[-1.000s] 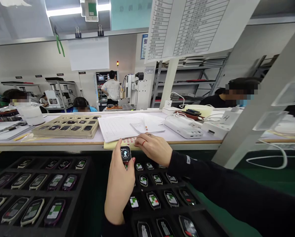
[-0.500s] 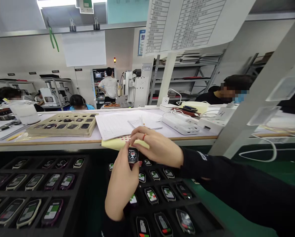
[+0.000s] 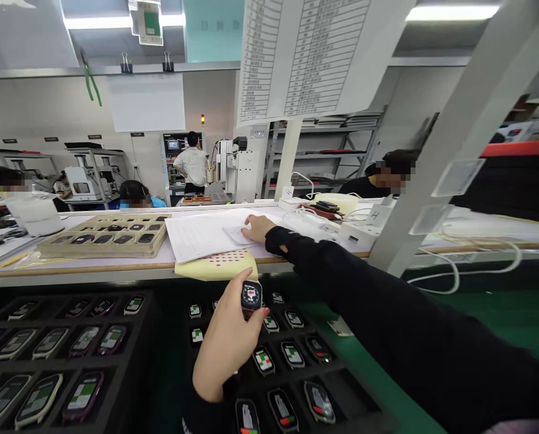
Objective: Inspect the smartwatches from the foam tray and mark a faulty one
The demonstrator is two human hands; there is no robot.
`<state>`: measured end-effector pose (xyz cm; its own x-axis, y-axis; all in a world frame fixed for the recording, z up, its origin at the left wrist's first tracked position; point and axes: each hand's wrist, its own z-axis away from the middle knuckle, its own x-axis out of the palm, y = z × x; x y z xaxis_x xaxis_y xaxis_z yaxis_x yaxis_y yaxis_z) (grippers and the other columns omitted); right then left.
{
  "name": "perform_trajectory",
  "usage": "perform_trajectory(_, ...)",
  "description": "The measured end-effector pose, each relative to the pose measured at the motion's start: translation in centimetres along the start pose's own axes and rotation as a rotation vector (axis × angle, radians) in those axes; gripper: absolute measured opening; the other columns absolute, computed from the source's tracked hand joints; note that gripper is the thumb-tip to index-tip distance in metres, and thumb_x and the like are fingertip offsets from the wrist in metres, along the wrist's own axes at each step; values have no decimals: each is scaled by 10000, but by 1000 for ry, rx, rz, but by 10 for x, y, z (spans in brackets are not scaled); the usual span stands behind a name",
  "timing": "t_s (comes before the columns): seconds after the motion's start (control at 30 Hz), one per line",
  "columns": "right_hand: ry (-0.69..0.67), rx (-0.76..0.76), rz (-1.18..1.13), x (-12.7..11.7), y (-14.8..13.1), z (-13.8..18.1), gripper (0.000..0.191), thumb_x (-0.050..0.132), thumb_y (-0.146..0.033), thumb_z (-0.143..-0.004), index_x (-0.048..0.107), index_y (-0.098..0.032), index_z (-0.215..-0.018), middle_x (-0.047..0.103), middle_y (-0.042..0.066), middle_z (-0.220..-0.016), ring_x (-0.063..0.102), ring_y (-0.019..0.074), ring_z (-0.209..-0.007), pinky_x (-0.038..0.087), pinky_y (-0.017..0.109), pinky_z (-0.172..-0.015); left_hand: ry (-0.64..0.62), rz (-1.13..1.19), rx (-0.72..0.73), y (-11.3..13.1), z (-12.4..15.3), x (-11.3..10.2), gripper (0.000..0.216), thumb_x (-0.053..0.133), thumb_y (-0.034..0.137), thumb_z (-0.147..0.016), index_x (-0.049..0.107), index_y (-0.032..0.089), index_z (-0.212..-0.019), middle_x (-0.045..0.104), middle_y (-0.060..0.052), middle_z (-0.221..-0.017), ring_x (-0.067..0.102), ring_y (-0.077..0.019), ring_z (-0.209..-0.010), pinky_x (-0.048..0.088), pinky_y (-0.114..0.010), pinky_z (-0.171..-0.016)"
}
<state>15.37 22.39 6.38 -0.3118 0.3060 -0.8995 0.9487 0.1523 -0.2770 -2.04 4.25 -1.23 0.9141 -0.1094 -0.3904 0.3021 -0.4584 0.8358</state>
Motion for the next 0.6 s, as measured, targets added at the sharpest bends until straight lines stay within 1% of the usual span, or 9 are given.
perform_trajectory(0.07, -41, -11, -90, 1, -2, -1, 179, 630, -94, -888, 606, -82, -1065, 658, 72, -826, 638, 237, -865, 489, 364, -836, -34, -4, 22, 0, -1, 4, 575, 601, 205, -843, 447, 282, -1392, 632, -73, -1177, 630, -240, -1017, 541, -394, -902)
perform_trajectory(0.17, -111, -51, -290, -9, -8, 14, 191, 472, -77, -946, 592, -93, -1095, 666, 70, -796, 653, 192, -733, 521, 294, -720, -125, 5, -5, 2, -2, 11, 578, 593, 207, -843, 436, 294, -1393, 636, -64, -1170, 643, -194, -817, 561, -374, -823)
perform_trajectory(0.23, -160, -85, -440, -21, -11, 38, 292, 313, -90, -992, 567, -99, -1135, 687, 92, -882, 665, 163, -719, 536, 252, -666, -200, 9, -38, 3, -3, 18, 577, 587, 209, -845, 430, 311, -1391, 628, -53, -1193, 630, -168, -739, 560, -369, -810)
perform_trajectory(0.3, -220, -125, -586, -34, -8, 74, 333, 245, -111, -1008, 541, -108, -1161, 699, 98, -967, 680, 152, -797, 557, 247, -712, -268, 11, -46, 3, -3, 28, 569, 591, 202, -841, 440, 310, -1379, 611, -48, -1233, 631, -159, -728, 548, -379, -854)
perform_trajectory(0.37, -283, -207, -864, -49, 2, 117, 255, 329, -219, -1014, 535, -105, -1111, 690, 134, -1048, 677, 191, -896, 568, 310, -789, -343, 10, -42, 4, -1, 42, 555, 601, 191, -833, 464, 299, -1360, 591, -47, -1277, 639, -155, -728, 526, -397, -918)
perform_trajectory(0.43, -295, -295, -1028, -63, 21, 161, 309, 582, -409, -934, 536, -142, -1083, 698, 132, -1034, 679, 248, -916, 573, 369, -782, -449, 13, -41, 7, 3, 60, 551, 621, 187, -820, 485, 296, -1342, 578, -42, -1307, 648, -162, -752, 513, -404, -950)
perform_trajectory(0.5, -188, -243, -1038, -71, 46, 202, 375, 742, -471, -830, 543, -203, -998, 714, 104, -960, 680, 284, -929, 567, 394, -777, -588, 37, -18, 12, 9, 81, 562, 655, 191, -799, 503, 294, -1330, 582, -35, -1308, 656, -195, -876, 507, -396, -965)
perform_trajectory(0.53, -111, -201, -1047, -73, 60, 220, 376, 774, -487, -808, 529, -228, -926, 720, 92, -900, 693, 285, -857, 567, 390, -722, -676, 55, 2, 14, 13, 94, 579, 680, 200, -784, 509, 284, -1330, 584, -40, -1307, 648, -218, -960, 498, -396, -981)
perform_trajectory(0.6, 117, -63, -1043, -70, 90, 253, 378, 704, -561, -871, 511, -245, -794, 697, 70, -712, 679, 254, -678, 543, 376, -649, -878, 87, 39, 16, 26, 121, 620, 730, 223, -750, 519, 243, -1333, 602, -75, -1278, 622, -260, -1070, 479, -409, -1011)
